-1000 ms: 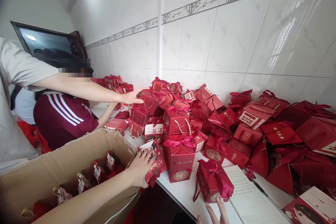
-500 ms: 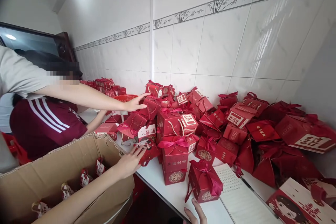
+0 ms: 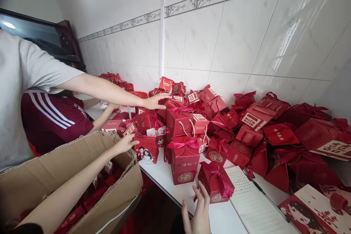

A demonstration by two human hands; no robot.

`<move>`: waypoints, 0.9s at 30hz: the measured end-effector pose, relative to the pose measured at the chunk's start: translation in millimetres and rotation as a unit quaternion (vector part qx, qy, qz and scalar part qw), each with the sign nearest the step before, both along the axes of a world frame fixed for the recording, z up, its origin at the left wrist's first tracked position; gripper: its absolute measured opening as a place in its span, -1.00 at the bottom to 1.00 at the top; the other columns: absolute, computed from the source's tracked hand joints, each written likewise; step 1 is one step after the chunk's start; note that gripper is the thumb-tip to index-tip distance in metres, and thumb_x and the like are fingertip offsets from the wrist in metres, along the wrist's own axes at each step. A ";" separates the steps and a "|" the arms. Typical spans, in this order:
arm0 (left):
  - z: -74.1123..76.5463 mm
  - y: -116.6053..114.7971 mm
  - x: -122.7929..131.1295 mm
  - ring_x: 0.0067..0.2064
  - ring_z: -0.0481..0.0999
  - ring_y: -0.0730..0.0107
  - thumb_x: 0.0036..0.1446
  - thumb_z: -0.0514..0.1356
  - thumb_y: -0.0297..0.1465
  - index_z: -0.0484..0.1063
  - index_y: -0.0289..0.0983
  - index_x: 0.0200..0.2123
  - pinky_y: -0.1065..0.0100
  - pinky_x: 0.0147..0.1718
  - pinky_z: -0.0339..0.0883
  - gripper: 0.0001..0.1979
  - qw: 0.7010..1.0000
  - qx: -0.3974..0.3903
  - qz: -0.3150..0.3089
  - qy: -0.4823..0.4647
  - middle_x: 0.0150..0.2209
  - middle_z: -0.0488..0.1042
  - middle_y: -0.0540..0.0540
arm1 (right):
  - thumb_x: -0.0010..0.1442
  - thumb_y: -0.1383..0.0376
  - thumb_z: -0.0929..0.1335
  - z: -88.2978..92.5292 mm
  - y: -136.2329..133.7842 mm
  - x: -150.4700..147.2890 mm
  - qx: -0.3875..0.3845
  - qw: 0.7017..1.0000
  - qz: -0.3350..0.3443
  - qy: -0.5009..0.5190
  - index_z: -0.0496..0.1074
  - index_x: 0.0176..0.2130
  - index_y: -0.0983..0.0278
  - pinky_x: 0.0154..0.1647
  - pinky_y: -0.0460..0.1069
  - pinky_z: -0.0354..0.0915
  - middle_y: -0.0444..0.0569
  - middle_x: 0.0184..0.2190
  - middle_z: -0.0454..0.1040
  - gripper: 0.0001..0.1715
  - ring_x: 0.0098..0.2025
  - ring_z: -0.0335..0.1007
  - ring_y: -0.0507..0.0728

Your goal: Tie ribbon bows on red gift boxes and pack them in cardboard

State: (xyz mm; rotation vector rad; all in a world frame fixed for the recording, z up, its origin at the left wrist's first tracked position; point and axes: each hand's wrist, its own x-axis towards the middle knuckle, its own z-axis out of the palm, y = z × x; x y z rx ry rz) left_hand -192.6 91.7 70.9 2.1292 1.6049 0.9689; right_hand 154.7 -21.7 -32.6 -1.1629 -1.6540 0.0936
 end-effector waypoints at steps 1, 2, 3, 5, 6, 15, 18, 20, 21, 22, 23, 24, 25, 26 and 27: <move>-3.3 4.6 -2.3 -0.07 0.40 0.09 0.16 -0.11 -0.11 0.32 -0.23 -0.25 0.03 -0.18 0.31 -0.63 1.000 0.023 -0.005 0.000 -0.22 0.43 -0.08 | 0.20 0.19 0.22 1.7 1.1 -1.8 -0.002 1.000 0.006 -0.001 0.11 0.04 0.27 -0.08 0.18 0.25 0.23 0.05 0.12 -0.57 0.11 0.12 0.32; -7.1 9.2 -4.0 -0.03 0.38 0.07 0.16 -0.11 -0.10 0.30 -0.19 -0.18 -0.03 -0.16 0.30 -0.63 0.999 0.049 -0.010 0.001 -0.15 0.41 -0.08 | 0.20 0.19 0.22 2.4 2.5 -3.5 -0.006 1.000 0.010 -0.004 0.09 0.06 0.28 -0.08 0.18 0.26 0.24 0.06 0.12 -0.54 0.13 0.09 0.33; -11.5 13.5 -5.2 -0.01 0.37 0.05 0.16 -0.10 -0.09 0.27 -0.14 -0.12 -0.08 -0.14 0.29 -0.64 0.997 0.079 -0.014 0.002 -0.11 0.38 -0.09 | 0.20 0.19 0.22 2.1 4.1 -4.9 -0.012 1.000 0.013 -0.008 0.07 0.07 0.28 -0.07 0.18 0.26 0.25 0.07 0.10 -0.52 0.15 0.07 0.33; -20.4 21.0 -6.2 -0.01 0.37 0.03 0.14 -0.05 -0.10 0.21 -0.06 -0.07 -0.12 -0.11 0.28 -0.67 0.991 0.133 -0.008 0.007 -0.08 0.34 -0.09 | 0.20 0.18 0.21 -1.6 7.9 -7.4 -0.029 0.999 0.009 -0.019 0.03 0.10 0.28 -0.07 0.18 0.28 0.26 0.09 0.08 -0.49 0.16 0.06 0.33; -24.2 23.8 -6.0 -0.01 0.37 0.02 0.13 -0.03 -0.11 0.20 -0.04 -0.06 -0.14 -0.09 0.27 -0.68 0.989 0.148 0.002 0.011 -0.08 0.33 -0.09 | 0.21 0.18 0.20 -4.6 9.8 -8.5 -0.038 0.999 0.004 -0.030 0.03 0.11 0.28 -0.08 0.17 0.30 0.25 0.10 0.07 -0.49 0.15 0.08 0.32; -5.8 15.1 17.9 0.07 0.29 0.02 0.09 0.02 -0.38 0.17 -0.27 -0.03 0.05 0.05 0.17 -0.66 0.993 0.020 0.114 0.010 -0.01 0.31 -0.20 | 0.22 0.22 0.17 -19.1 10.6 -9.3 -0.038 0.991 -0.006 -0.132 0.23 -0.07 0.22 -0.31 0.01 0.44 0.16 0.11 0.15 -0.72 -0.03 0.36 0.23; 1.4 2.5 24.1 0.12 0.24 0.00 0.06 0.06 -0.36 0.02 -0.36 0.08 0.11 0.04 0.19 -0.49 0.992 -0.020 0.125 -0.007 0.09 0.22 -0.30 | 0.23 0.24 0.16 -19.7 7.9 -8.7 -0.039 0.992 -0.002 -0.122 0.25 -0.12 0.22 -0.38 -0.02 0.45 0.16 0.10 0.18 -0.76 -0.10 0.41 0.20; 3.4 -5.8 26.8 0.18 0.15 -0.01 0.01 0.10 -0.35 -0.04 -0.35 0.10 0.11 0.09 0.14 -0.40 0.992 -0.019 0.127 -0.003 0.14 0.13 -0.33 | 0.23 0.24 0.14 -21.2 7.3 -9.2 -0.043 0.993 -0.002 -0.107 0.27 -0.16 0.22 -0.39 -0.02 0.44 0.14 0.09 0.19 -0.77 -0.11 0.42 0.18; 4.5 -9.5 28.5 0.21 0.10 0.00 -0.01 0.11 -0.36 -0.07 -0.33 0.12 0.10 0.12 0.09 -0.37 0.991 -0.013 0.131 -0.002 0.17 0.08 -0.33 | 0.24 0.24 0.14 -22.4 7.4 -9.8 -0.043 0.994 -0.002 -0.098 0.28 -0.17 0.22 -0.38 -0.02 0.44 0.14 0.09 0.20 -0.77 -0.11 0.42 0.18; 6.0 -12.9 30.8 0.23 0.04 0.02 -0.01 0.10 -0.37 -0.11 -0.32 0.13 0.08 0.14 0.04 -0.35 0.991 -0.003 0.137 -0.002 0.18 0.04 -0.32 | 0.25 0.24 0.13 -23.8 7.6 -10.5 -0.041 0.995 -0.003 -0.090 0.29 -0.18 0.22 -0.38 -0.02 0.44 0.13 0.09 0.21 -0.77 -0.12 0.42 0.17; 8.1 -16.3 34.0 0.24 0.00 0.03 -0.01 0.08 -0.38 -0.14 -0.32 0.14 0.06 0.16 0.00 -0.34 0.989 0.012 0.146 -0.002 0.19 0.00 -0.33 | 0.25 0.23 0.13 -25.4 7.9 -11.4 -0.036 0.996 -0.002 -0.082 0.29 -0.19 0.22 -0.39 -0.03 0.44 0.12 0.08 0.22 -0.76 -0.13 0.42 0.16; 10.8 -20.0 38.5 0.25 -0.02 0.04 0.00 0.06 -0.40 -0.17 -0.33 0.14 0.04 0.16 -0.02 -0.35 0.987 0.033 0.157 -0.003 0.18 -0.02 -0.34 | 0.25 0.23 0.12 -27.1 8.0 -12.5 -0.029 0.997 -0.001 -0.074 0.30 -0.20 0.22 -0.41 -0.04 0.43 0.12 0.07 0.23 -0.76 -0.15 0.43 0.15; 13.9 -24.2 44.2 0.25 -0.03 0.04 0.01 0.04 -0.42 -0.19 -0.35 0.14 0.02 0.17 -0.04 -0.36 0.985 0.058 0.165 -0.001 0.17 -0.02 -0.35 | 0.26 0.23 0.12 -28.7 7.8 -13.8 -0.019 0.998 0.001 -0.066 0.31 -0.20 0.22 -0.42 -0.05 0.43 0.12 0.05 0.25 -0.75 -0.16 0.43 0.14; 17.1 -29.4 51.3 0.25 -0.04 0.05 0.03 0.01 -0.43 -0.19 -0.36 0.14 0.01 0.17 -0.06 -0.38 0.982 0.082 0.168 0.004 0.16 -0.03 -0.36 | 0.26 0.23 0.12 -30.2 7.0 -15.2 -0.006 0.998 0.003 -0.057 0.32 -0.21 0.22 -0.42 -0.06 0.42 0.12 0.03 0.26 -0.75 -0.17 0.42 0.14; 20.0 -35.8 59.5 0.25 -0.07 0.06 0.04 -0.01 -0.44 -0.18 -0.36 0.13 0.01 0.18 -0.08 -0.41 0.981 0.105 0.165 0.012 0.16 -0.04 -0.35 | 0.26 0.24 0.12 -31.2 5.7 -16.3 0.009 0.999 0.003 -0.048 0.32 -0.22 0.23 -0.42 -0.06 0.41 0.12 0.01 0.28 -0.74 -0.17 0.42 0.13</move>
